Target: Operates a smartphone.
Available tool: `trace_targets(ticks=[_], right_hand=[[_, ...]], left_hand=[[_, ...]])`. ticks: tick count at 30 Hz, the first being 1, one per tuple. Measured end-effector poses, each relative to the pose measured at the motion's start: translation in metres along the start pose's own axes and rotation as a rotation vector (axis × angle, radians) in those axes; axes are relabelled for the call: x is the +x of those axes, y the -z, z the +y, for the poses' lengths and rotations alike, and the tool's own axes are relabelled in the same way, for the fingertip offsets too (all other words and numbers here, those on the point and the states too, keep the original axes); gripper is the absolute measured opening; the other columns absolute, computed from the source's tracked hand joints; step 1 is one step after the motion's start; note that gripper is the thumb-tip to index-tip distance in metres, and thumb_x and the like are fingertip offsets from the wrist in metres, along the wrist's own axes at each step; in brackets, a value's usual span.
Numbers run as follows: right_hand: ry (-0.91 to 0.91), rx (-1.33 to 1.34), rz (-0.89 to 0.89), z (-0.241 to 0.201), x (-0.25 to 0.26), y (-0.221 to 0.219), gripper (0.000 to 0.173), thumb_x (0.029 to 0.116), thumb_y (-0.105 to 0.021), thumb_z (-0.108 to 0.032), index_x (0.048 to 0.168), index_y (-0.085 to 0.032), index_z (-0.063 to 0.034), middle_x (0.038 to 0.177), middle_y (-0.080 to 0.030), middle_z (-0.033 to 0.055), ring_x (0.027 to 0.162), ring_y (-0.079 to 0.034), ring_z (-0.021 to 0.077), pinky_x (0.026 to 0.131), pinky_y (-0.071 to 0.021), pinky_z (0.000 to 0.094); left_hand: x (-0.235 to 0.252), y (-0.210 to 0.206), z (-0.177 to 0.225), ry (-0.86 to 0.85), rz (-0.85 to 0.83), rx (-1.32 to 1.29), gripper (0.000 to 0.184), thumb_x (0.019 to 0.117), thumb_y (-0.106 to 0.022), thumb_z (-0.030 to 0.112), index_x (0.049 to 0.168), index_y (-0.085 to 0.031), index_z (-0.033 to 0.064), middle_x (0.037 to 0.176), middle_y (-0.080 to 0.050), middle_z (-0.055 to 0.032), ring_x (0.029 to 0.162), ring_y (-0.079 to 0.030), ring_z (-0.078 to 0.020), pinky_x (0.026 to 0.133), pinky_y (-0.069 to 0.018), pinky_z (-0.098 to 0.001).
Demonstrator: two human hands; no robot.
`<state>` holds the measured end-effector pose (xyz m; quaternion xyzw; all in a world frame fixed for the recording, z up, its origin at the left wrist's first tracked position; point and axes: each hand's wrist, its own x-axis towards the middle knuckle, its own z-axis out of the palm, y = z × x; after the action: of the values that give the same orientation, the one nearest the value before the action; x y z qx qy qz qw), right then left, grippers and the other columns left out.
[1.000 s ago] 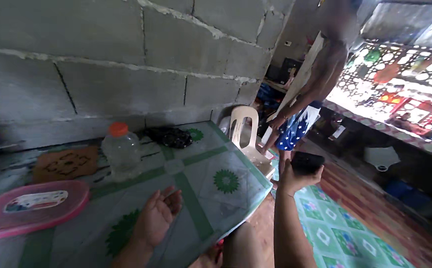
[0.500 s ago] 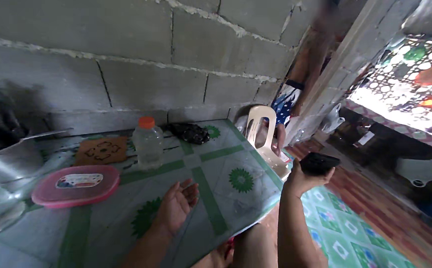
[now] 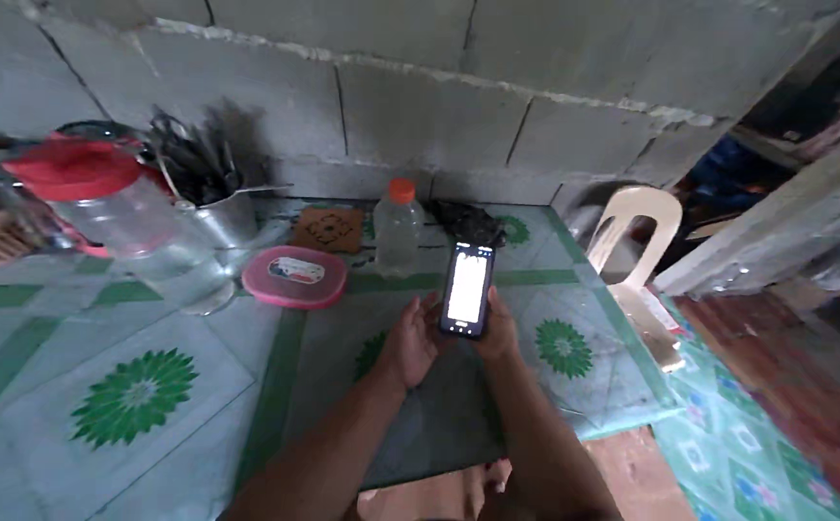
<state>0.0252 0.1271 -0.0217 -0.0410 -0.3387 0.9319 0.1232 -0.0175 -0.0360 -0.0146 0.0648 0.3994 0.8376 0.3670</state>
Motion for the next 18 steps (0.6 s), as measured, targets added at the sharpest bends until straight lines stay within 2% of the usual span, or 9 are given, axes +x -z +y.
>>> trace_targets(ticks=[2, 5, 8, 12, 16, 18], right_hand=[[-0.068, -0.077, 0.035, 0.0071, -0.0022, 0.0012, 0.05, 0.1122, -0.02, -0.035, 0.135, -0.051, -0.0038, 0.111, -0.072, 0.0176, 0.101, -0.072, 0.0286, 0.087, -0.0614, 0.0483], [-0.018, -0.196, 0.113, 0.0108, -0.0016, 0.0007, 0.041, 0.1116, -0.027, -0.027, 0.134, -0.049, -0.0021, 0.109, -0.071, 0.0179, 0.099, -0.072, 0.0277, 0.087, -0.0612, 0.0476], [0.059, -0.237, 0.147, 0.0111, 0.0017, 0.0018, 0.039, 0.1094, -0.035, -0.025, 0.138, -0.05, -0.0039, 0.112, -0.07, 0.0179, 0.1, -0.071, 0.0277, 0.088, -0.0608, 0.0484], [0.093, -0.284, 0.205, 0.0095, 0.0029, 0.0014, 0.037, 0.1099, -0.037, -0.023, 0.138, -0.052, -0.0058, 0.111, -0.071, 0.0166, 0.099, -0.071, 0.027, 0.087, -0.0608, 0.0481], [0.075, -0.348, 0.257, 0.0106, 0.0057, -0.0025, 0.036, 0.111, -0.038, -0.02, 0.138, -0.054, -0.0036, 0.112, -0.071, 0.0167, 0.1, -0.071, 0.026, 0.088, -0.0606, 0.0467], [0.073, -0.438, 0.25, 0.0118, 0.0056, -0.0043, 0.039, 0.1113, -0.038, -0.022, 0.144, -0.051, -0.0045, 0.121, -0.068, 0.0154, 0.108, -0.069, 0.0234, 0.093, -0.0584, 0.0442]], left_hand=[[0.0008, -0.0009, 0.0001, 0.027, -0.012, 0.002, 0.064, 0.1098, -0.012, 0.052, 0.156, -0.033, 0.0127, 0.14, -0.059, -0.0165, 0.12, -0.064, -0.0311, 0.095, -0.0571, -0.0489], [0.0026, -0.0014, -0.001, 0.048, -0.01, 0.025, 0.067, 0.1089, -0.011, 0.055, 0.153, -0.038, 0.0119, 0.138, -0.061, -0.0147, 0.121, -0.064, -0.029, 0.097, -0.0565, -0.0483], [0.0045, -0.0007, -0.0015, 0.058, 0.008, 0.018, 0.065, 0.1095, -0.011, 0.053, 0.154, -0.037, 0.0131, 0.136, -0.061, -0.0152, 0.118, -0.065, -0.0288, 0.095, -0.0573, -0.0464], [0.0031, -0.0045, -0.0004, 0.089, -0.007, 0.018, 0.063, 0.11, -0.012, 0.051, 0.154, -0.034, 0.0117, 0.139, -0.059, -0.0184, 0.118, -0.065, -0.0329, 0.094, -0.0584, -0.0488], [0.004, -0.0035, -0.0046, -0.01, -0.025, 0.036, 0.061, 0.1109, -0.012, 0.047, 0.157, -0.029, 0.0113, 0.144, -0.055, -0.0178, 0.123, -0.062, -0.0307, 0.098, -0.0559, -0.0471], [0.0055, -0.0011, -0.004, -0.053, -0.002, 0.057, 0.06, 0.1112, -0.013, 0.046, 0.157, -0.028, 0.0101, 0.146, -0.053, -0.0166, 0.126, -0.06, -0.0278, 0.103, -0.0531, -0.0449]])
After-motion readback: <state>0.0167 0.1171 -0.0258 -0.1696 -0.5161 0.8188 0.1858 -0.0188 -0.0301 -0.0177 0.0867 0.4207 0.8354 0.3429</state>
